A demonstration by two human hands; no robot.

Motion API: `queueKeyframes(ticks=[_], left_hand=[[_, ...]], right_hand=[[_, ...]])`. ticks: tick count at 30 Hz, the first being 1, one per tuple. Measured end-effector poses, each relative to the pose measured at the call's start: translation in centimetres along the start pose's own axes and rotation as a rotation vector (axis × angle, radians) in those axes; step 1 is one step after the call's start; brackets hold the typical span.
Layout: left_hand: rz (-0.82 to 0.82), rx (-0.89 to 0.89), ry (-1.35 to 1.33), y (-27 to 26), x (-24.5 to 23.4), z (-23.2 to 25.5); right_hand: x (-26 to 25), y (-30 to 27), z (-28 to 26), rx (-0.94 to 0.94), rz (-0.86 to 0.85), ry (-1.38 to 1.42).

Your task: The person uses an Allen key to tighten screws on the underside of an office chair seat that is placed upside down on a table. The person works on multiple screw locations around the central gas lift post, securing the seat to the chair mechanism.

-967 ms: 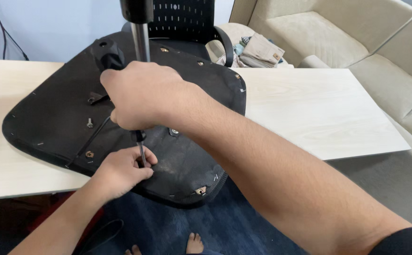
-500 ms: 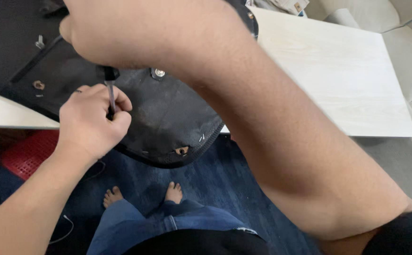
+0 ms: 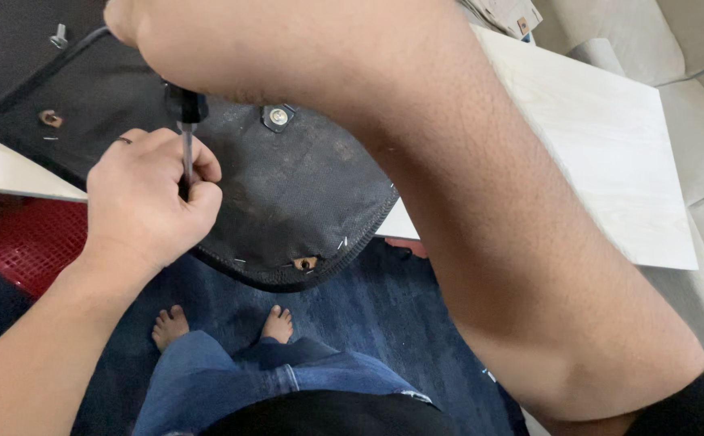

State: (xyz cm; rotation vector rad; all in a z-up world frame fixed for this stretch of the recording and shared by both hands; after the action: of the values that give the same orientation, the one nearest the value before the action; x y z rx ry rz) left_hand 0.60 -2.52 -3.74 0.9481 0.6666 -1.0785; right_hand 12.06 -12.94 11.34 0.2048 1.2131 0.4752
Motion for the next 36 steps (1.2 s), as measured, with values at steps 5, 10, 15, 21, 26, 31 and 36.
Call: queueKeyframes(ticks=[5, 10, 15, 21, 26, 31, 36], left_hand=[[-0.041, -0.018, -0.046, 0.3, -0.5, 0.1], [-0.039, 0.002, -0.062, 0.1, -0.4, 0.1], [-0.060, 0.003, -0.055, 0.1, -0.3, -0.2], [-0.054, 0.048, -0.031, 0.1, -0.1, -0.4], [-0.028, 0.072, -0.072, -0.1, -0.1, -0.5], [-0.124, 0.065, -0.095, 0.3, -0.8, -0.5], [-0.265, -0.047, -0.218, 1.1, -1.4, -0.9]], right_hand=[[0.4, 1.3, 0.0, 0.250, 0.013, 0.125], [0.8, 1.0, 0.0, 0.307, -0.101, 0.160], [0.4, 1.0, 0.0, 0.218, -0.159, 0.230], [0.3, 0.9, 0.3, 0.406, -0.070, 0.445], [0.4, 0.9, 0.2, 0.307, 0.014, 0.409], [-0.3, 1.5, 0.1, 0.238, -0.001, 0.245], [0.7, 4.5, -0.6, 0.275, 0.206, 0.154]])
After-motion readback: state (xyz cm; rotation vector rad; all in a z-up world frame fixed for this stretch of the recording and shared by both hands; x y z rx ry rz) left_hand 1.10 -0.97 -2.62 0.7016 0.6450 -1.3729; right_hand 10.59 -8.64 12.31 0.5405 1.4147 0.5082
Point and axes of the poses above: each hand's wrist, its own y-axis towards the middle knuckle, its own x-axis out of the palm, z = x × y, the point moved 3 cm from there along y, towards the middle knuckle, and after that the axes turned 4 degrees about -z, right-handed, at the moved point
